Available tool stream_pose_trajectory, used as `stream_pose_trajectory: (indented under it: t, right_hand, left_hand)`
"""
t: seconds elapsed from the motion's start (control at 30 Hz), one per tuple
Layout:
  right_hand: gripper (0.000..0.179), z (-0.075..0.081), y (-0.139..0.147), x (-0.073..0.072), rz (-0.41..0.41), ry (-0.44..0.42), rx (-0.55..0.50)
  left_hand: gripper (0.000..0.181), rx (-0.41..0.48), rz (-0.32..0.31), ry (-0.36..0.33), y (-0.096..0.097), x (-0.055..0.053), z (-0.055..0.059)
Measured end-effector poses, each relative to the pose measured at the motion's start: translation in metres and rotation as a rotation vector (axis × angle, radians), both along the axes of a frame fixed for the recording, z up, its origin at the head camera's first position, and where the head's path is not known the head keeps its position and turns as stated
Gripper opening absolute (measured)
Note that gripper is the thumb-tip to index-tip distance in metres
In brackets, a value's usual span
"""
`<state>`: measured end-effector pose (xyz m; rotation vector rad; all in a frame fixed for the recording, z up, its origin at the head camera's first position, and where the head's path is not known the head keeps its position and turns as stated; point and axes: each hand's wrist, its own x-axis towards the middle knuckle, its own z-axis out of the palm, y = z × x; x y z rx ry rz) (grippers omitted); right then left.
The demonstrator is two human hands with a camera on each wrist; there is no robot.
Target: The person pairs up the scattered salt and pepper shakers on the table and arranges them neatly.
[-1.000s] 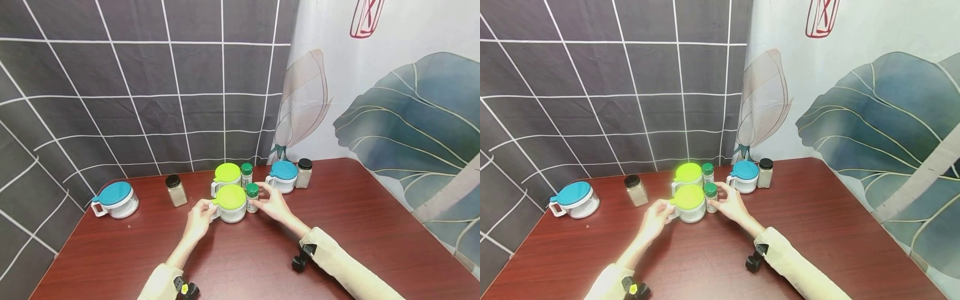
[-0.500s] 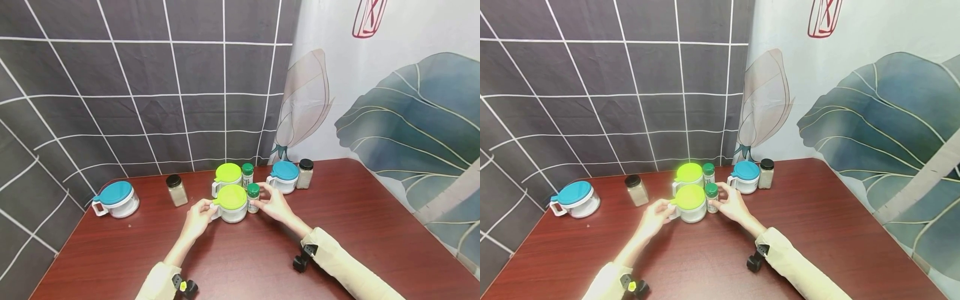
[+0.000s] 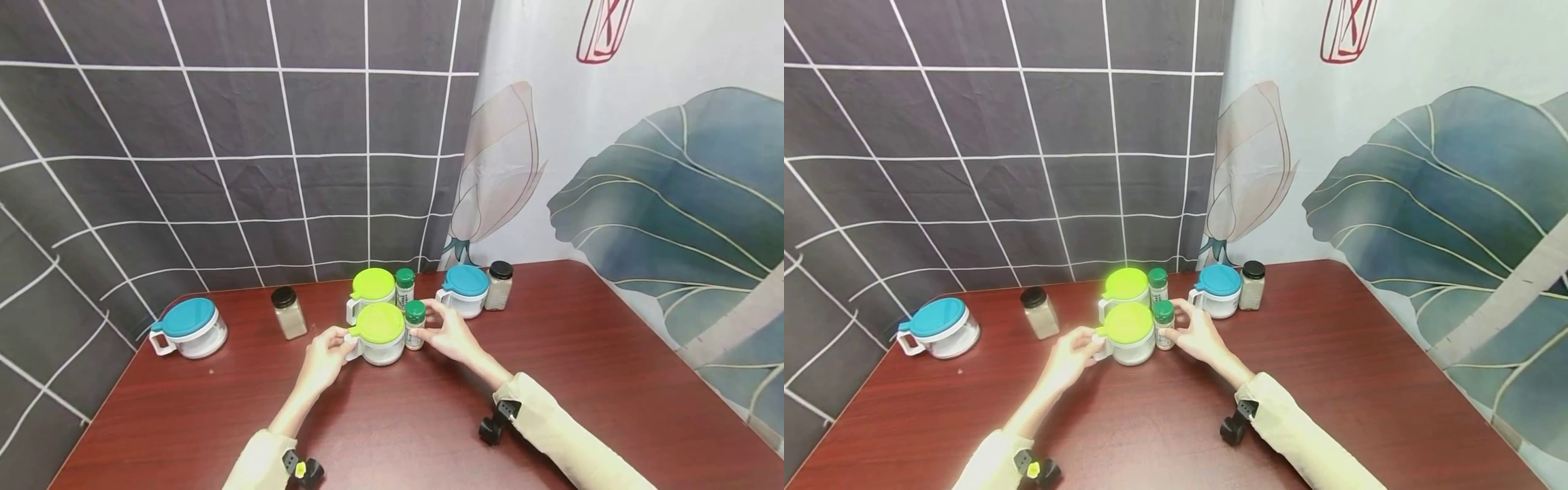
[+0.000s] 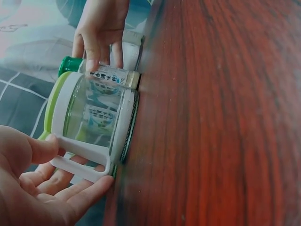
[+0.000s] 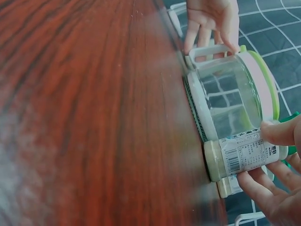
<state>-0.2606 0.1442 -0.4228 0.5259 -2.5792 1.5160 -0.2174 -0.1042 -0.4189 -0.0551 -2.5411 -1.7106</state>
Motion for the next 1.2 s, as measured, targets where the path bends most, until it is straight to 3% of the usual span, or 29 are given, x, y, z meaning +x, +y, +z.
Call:
stream_pose_trajectory:
  t: [0.23,0.47,1.2]
  right_hand:
    - [0.047,0.0013,0.0025,-0.0025,0.003,0.029,-0.002]
    - [0.048,0.0024,0.0023,-0.0029,-0.01,0.007,0.0]
    - [0.047,0.0058,0.0009,0.0006,-0.026,-0.075,0.011]
  left_hand:
    - [0.015,0.002,-0.01,-0.001,0.0024,-0.0059,-0.0039]
    - [0.016,0.027,-0.02,-0.015,0.0019,-0.0078,-0.0031]
    - [0.019,-0.002,0.001,-0.008,0.0035,-0.0041,0.0022]
